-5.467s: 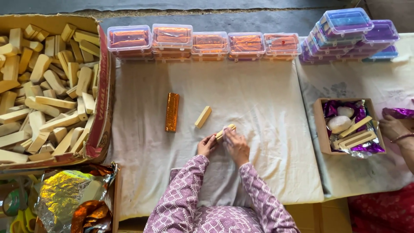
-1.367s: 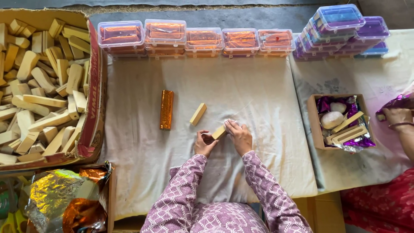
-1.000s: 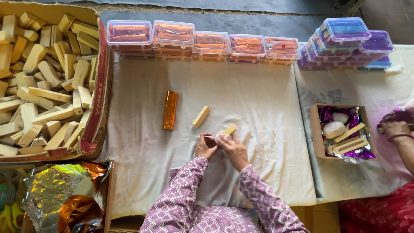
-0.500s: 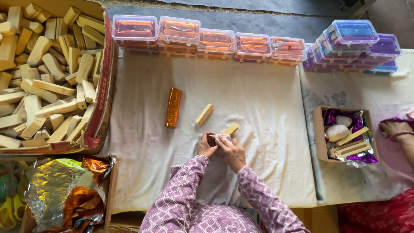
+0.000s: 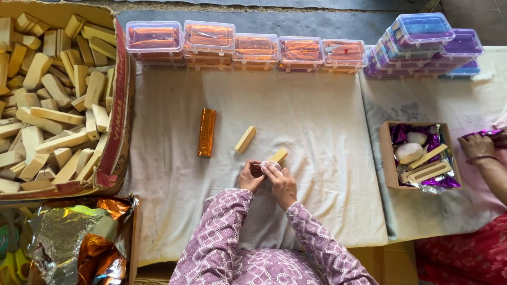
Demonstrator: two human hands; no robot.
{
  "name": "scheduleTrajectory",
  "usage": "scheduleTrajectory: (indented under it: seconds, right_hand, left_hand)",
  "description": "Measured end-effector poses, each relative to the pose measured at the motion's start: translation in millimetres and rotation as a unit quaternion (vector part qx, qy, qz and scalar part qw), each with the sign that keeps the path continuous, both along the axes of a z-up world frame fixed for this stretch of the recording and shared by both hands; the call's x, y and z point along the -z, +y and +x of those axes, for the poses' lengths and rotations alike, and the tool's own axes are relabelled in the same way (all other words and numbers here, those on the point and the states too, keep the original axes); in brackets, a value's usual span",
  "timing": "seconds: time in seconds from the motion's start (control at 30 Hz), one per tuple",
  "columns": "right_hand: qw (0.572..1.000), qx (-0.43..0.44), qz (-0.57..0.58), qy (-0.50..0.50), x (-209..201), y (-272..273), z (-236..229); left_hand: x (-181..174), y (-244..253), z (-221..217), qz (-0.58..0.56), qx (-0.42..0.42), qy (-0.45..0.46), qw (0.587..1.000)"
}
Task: Wrapping small wooden blocks in foil and organizing them into a container.
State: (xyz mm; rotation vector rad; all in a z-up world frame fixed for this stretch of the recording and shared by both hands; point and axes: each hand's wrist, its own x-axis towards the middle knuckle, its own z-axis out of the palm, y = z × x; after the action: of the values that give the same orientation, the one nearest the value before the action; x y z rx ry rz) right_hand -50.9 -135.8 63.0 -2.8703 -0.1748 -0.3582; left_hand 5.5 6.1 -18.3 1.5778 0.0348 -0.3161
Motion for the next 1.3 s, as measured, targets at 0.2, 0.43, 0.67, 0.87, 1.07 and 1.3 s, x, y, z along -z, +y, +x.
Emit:
scheduleTrajectory:
  seconds: [0.2, 0.43, 0.67, 0.87, 1.07, 1.3]
  right_hand:
    - [0.998, 0.037, 0.031, 0.043, -30.5, -27.9, 22.5]
    - [0.998, 0.068, 0.000, 0.016, -7.3, -7.2, 13.9]
    - [0.994, 0.073, 0.030, 0.071, -2.0, -25.0, 12.3]
    - [0.976, 0.145, 0.164, 0.004, -5.0, -38.1, 18.0]
    - [0.967, 0.155, 0.204, 0.003, 12.7, -43.9, 15.5]
    - [0.966, 0.177, 0.190, 0.012, 12.5, -42.1, 14.4]
  left_hand:
    - [-38.2, 5.4, 0.9, 0.105, 0.035, 0.034, 0.993]
    - [-31.6, 6.2, 0.7, 0.078, 0.036, 0.032, 0.996]
    - [-36.6, 8.0, -2.9, 0.085, 0.048, -0.003, 0.995]
    - [-56.1, 1.6, 0.3, 0.142, 0.033, 0.007, 0.989]
    - [-64.8, -2.4, 15.1, 0.177, 0.046, -0.117, 0.976]
    - [-41.6, 3.1, 7.0, 0.327, 0.008, -0.285, 0.901]
